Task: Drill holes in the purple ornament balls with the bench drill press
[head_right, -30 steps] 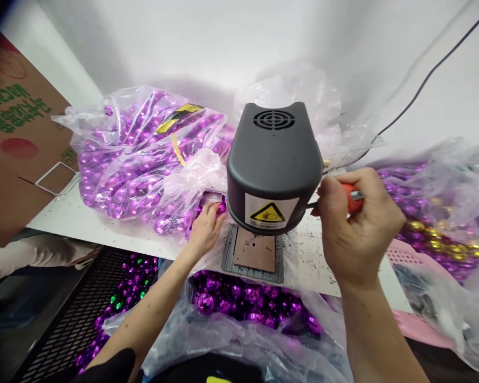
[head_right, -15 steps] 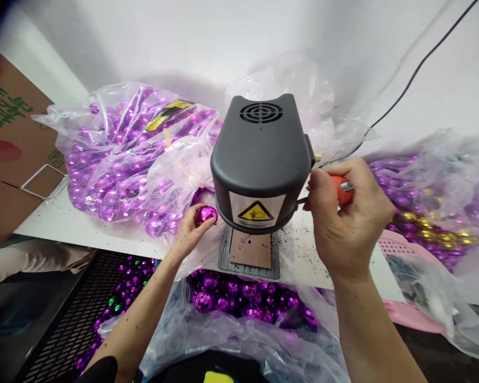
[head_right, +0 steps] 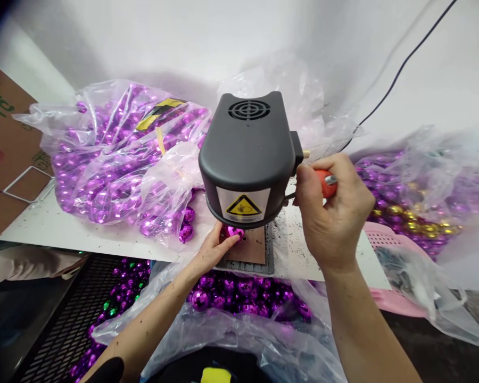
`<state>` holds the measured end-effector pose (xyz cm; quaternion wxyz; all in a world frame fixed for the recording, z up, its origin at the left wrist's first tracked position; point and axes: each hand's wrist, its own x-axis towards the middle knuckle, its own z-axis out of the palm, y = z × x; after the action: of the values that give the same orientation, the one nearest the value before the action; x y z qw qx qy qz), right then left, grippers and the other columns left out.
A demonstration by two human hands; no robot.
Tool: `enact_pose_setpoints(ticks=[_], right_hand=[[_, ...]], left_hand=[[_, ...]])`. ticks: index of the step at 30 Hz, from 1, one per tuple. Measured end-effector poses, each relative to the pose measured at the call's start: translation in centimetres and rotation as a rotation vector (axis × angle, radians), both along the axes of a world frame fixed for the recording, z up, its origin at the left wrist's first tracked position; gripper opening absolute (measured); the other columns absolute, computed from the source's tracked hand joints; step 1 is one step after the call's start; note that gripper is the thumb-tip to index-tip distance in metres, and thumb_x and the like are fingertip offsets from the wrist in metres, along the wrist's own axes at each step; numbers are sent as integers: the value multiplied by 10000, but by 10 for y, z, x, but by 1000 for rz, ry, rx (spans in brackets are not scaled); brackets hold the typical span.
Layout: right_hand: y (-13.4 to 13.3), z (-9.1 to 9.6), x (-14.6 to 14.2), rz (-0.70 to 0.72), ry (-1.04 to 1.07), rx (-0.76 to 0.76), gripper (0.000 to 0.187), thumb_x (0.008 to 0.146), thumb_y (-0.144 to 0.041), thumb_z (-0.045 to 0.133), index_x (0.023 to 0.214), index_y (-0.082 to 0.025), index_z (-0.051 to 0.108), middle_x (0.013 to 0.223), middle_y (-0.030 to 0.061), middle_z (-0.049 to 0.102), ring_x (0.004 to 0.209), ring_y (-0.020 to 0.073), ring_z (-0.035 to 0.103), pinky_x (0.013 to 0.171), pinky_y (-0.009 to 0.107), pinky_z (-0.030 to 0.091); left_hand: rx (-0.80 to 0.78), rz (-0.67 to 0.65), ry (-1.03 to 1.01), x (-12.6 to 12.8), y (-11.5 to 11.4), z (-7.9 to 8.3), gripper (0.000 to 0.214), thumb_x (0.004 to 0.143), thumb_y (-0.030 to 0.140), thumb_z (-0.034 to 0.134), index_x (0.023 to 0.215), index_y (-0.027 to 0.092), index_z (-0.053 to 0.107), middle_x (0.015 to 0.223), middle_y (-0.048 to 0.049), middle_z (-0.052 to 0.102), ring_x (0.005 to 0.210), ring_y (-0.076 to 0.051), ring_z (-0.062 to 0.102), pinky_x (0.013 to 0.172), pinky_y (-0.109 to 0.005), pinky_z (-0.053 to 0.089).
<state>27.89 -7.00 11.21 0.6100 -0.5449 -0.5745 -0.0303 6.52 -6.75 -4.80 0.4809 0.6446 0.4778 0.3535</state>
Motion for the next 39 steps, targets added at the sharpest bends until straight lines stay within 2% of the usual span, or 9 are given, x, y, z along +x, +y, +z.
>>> enact_pose_setpoints(ticks=[3, 8, 14, 18, 22, 25, 30, 34, 39], right_hand=[[0, 2, 0, 12, -3, 5, 370, 927, -495, 571, 778, -158, 608, 564, -64, 447, 506, 8, 407, 507, 161, 323], [1, 2, 0, 27, -9, 17, 388, 925, -504, 574, 771, -149, 607, 551, -64, 443, 493, 9, 409, 492, 164, 314], [1, -1, 1, 17, -17, 20, 398, 932, -521, 565, 802, -149, 626, 527, -72, 415, 476, 1, 394, 503, 152, 332], [1, -2, 2, 14, -39, 42, 392, 943, -508, 550, 799, -150, 622, 529, -70, 414, 467, 4, 392, 496, 160, 327], [0, -2, 1, 3, -35, 35, 373, 945, -485, 552, 804, -147, 623, 542, -63, 437, 457, 9, 392, 464, 175, 271], [0, -2, -1, -28, -31, 41, 358, 940, -477, 565, 811, -150, 632, 576, -53, 497, 491, 14, 435, 490, 168, 317], [-7, -7, -1, -72, -78, 88, 324, 950, -441, 556, 807, -164, 643, 608, -41, 542, 532, 17, 454, 535, 173, 362], [-21, -23, -1, -92, -118, 141, 187, 913, -346, 600, 855, -186, 677, 711, -10, 612, 577, 48, 518, 567, 221, 410], [-37, -58, 3, 106, -129, 267, 117, 796, -283, 659, 893, -220, 669, 709, 16, 628, 633, 173, 610, 581, 367, 521]], left_hand=[[144, 26, 139, 5, -2, -3, 436, 918, 349, 664, 1309, 211, 529, 1276, -88, 650, 1174, -264, 606, 1052, -430, 456], [391, 35, 179, 11, -6, -16, 439, 912, 301, 685, 1302, 191, 515, 1286, -120, 637, 1191, -267, 602, 1029, -432, 479], [495, -3, 310, 17, -9, -21, 478, 904, 302, 701, 1322, 189, 500, 1285, -136, 640, 1149, -286, 616, 1000, -447, 482], [500, -33, 344, 21, -8, -16, 502, 891, 283, 712, 1338, 201, 498, 1330, -128, 624, 1208, -294, 583, 1052, -470, 441], [447, 2, 309, 26, -8, -16, 488, 899, 366, 705, 1309, 178, 517, 1283, -128, 641, 1207, -291, 573, 1067, -481, 427], [396, 53, 304, 30, -9, -18, 380, 910, 372, 682, 1222, 190, 566, 1201, -113, 669, 1160, -287, 591, 1062, -493, 431], [381, -11, 312, 33, -11, -22, 320, 926, 334, 639, 1215, 211, 581, 1233, -112, 656, 1223, -292, 575, 1171, -577, 324], [373, -46, 325, 32, -10, -22, 342, 930, 340, 630, 1248, 223, 593, 1253, -122, 652, 1244, -306, 565, 1189, -607, 299], [362, -56, 310, 31, -8, -21, 390, 910, 347, 648, 1286, 254, 604, 1235, -114, 670, 1233, -316, 579, 1179, -598, 334]])
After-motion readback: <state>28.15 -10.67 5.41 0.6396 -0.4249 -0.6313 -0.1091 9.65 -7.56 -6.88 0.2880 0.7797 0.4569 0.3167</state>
